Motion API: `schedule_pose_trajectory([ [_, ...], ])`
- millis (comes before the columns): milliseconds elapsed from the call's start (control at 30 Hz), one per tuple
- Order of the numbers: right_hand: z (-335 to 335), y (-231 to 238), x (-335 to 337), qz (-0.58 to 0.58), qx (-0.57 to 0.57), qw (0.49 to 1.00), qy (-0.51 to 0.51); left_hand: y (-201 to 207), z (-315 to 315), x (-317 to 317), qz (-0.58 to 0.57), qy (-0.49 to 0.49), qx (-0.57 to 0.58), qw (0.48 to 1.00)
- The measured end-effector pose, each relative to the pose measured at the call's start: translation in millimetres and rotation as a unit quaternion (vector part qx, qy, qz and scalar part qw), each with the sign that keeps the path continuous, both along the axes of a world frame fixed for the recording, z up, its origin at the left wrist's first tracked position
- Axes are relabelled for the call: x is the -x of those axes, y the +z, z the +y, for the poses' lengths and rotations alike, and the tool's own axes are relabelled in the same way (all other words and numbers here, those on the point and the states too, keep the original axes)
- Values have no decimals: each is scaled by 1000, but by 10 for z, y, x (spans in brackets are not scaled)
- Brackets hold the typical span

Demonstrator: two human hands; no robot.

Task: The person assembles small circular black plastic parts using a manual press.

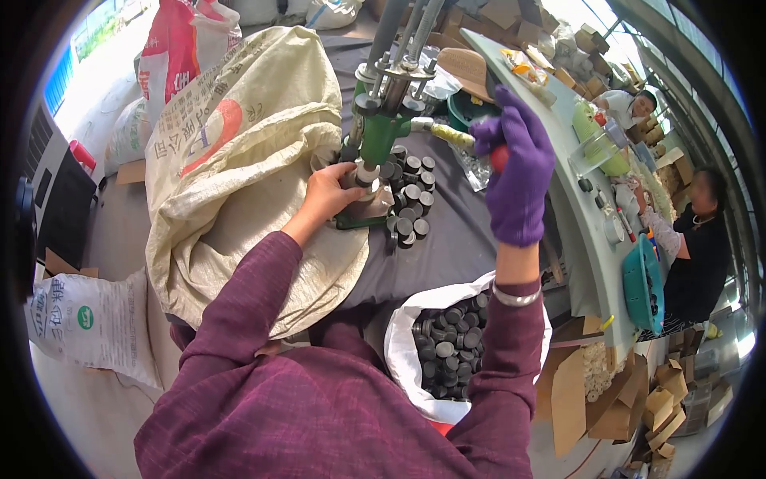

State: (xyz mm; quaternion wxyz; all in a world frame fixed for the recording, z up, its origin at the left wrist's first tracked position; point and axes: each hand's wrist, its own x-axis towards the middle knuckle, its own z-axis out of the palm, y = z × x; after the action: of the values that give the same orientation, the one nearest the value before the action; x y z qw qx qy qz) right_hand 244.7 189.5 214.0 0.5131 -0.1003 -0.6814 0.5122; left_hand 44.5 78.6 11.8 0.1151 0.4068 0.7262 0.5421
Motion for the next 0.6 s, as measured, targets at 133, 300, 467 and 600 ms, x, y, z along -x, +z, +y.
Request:
schedule_pose_trajectory([
  [133, -214, -963, -326, 6, -152, 982, -114, 78, -7, -61, 36, 1, 4, 999],
  [300, -341, -1260, -240, 95, -34, 989, -105, 82, -57, -72, 71, 4, 52, 996],
  [467, -317, -1115, -270, 84, 1, 996, -38, 77, -41, -87, 83, 2, 28, 996],
  [600, -283, -591, -218, 63, -36, 996, -47, 25, 47, -34, 88, 15, 26, 996],
])
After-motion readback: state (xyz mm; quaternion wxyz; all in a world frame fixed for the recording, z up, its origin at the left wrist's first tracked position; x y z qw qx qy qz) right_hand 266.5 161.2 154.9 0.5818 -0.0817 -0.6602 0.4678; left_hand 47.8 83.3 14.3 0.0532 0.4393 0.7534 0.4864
